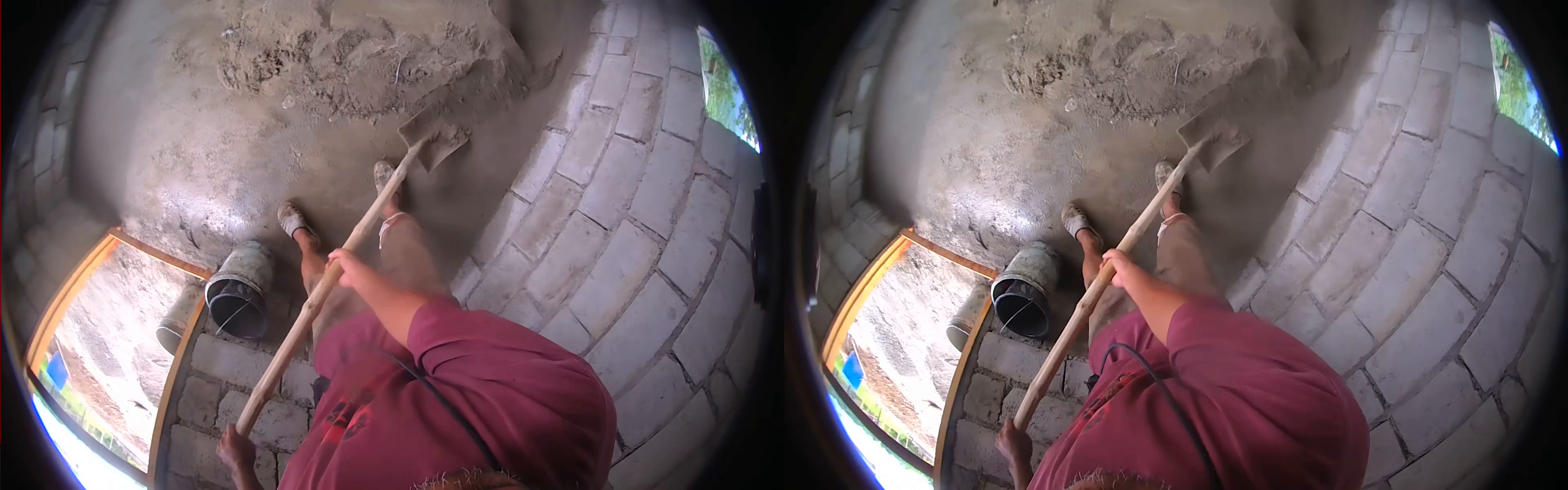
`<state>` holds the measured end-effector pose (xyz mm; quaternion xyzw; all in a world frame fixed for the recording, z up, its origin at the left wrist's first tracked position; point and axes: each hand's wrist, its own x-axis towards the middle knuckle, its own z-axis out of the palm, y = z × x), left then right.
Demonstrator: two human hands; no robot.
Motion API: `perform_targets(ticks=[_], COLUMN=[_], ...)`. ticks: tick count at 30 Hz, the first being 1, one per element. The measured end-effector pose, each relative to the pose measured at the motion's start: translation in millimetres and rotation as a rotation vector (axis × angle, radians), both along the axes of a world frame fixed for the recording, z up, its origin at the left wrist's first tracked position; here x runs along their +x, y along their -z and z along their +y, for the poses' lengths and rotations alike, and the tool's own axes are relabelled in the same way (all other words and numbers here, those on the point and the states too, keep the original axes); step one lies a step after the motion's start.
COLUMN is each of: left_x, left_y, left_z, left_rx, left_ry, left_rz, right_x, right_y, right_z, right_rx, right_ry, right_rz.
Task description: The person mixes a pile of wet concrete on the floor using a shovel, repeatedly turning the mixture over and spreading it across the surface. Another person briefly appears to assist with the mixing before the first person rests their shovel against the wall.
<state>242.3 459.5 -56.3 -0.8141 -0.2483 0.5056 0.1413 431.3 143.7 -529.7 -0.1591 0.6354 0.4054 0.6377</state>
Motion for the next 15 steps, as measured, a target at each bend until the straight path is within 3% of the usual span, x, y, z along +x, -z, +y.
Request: perform_targets(ticks=[4,6,7,8,15], left_x=[68,100,109,116,49], left_y=[92,129,141,150,127], left_z=[-133,-181,-194,-205,-204], left_rx=[-0.174,-0.213,-0.230,-0.250,-0.271], left_ry=[-0.079,-0.119,-0.148,-0.174,-0.245], left_rz=[-0.068,-0.108,-0.138,-0.168,-0.143], right_x=[110,154,181,194,158], right_y=[60,94,104,107,49], right_z=[-153,-224,-242,-253,-240], right_rx=[-0.333,-0.274,-0.267,-0.318,-0.469], right_ry=[-0.048,-0.263,-0.120,-0.165,-0.193], right_rz=[-0.055,-0.440,-0.231,-0.250,-0.154])
